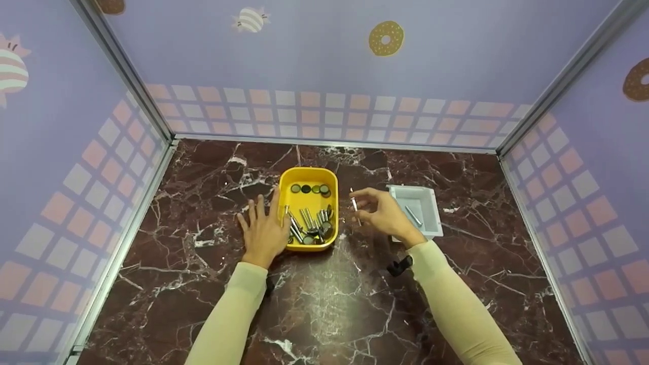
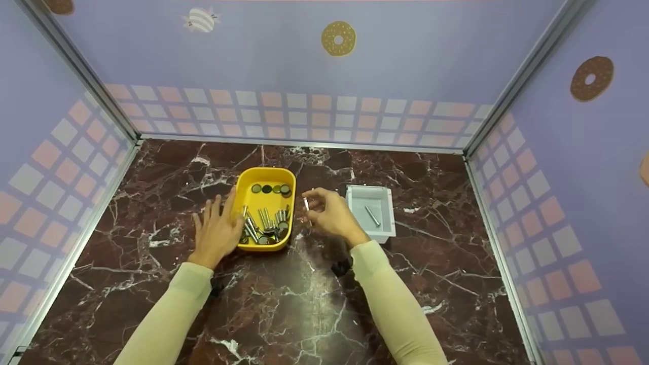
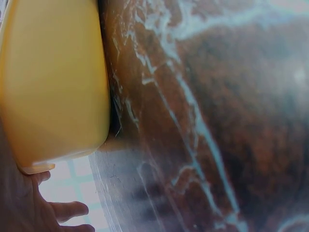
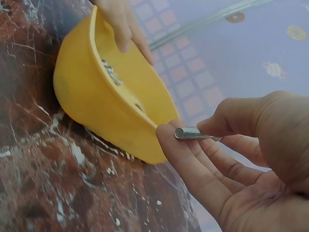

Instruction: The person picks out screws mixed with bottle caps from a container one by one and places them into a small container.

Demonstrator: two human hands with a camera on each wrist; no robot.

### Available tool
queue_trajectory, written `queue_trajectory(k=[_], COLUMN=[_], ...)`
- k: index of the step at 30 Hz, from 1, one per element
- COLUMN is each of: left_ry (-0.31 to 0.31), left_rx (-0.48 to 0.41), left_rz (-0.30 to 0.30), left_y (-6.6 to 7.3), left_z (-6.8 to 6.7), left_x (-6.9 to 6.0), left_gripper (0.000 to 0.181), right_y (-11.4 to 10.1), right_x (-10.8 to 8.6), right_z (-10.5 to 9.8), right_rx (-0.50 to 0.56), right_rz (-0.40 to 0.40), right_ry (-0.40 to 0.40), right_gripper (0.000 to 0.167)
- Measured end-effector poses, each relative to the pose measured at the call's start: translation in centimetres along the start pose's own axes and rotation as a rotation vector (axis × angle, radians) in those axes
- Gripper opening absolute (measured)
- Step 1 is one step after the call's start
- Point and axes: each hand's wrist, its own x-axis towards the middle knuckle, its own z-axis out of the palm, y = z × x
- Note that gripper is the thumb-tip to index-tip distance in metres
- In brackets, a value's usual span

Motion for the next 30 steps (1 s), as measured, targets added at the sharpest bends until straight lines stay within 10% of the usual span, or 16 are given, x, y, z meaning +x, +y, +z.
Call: queue_trajectory(k=[15,30], left_ry=[0.005,0.013], left_rx=[-0.006,-0.018], left_rz=[-0.001,0.003], left_y=[0.1,0.1], left_z=[0.0,0.0], left_x=[-0.2,-0.2], left_gripper=[0.077,0.077], right_y=[2.3,3.9], right_x=[-2.0,-3.0], right_z=[-4.2,-7.3], right_rx=[0.171,0.025], right_rz=[0.098,0.128], right_ry=[0.119,0.249], right_gripper=[0.052,0.052])
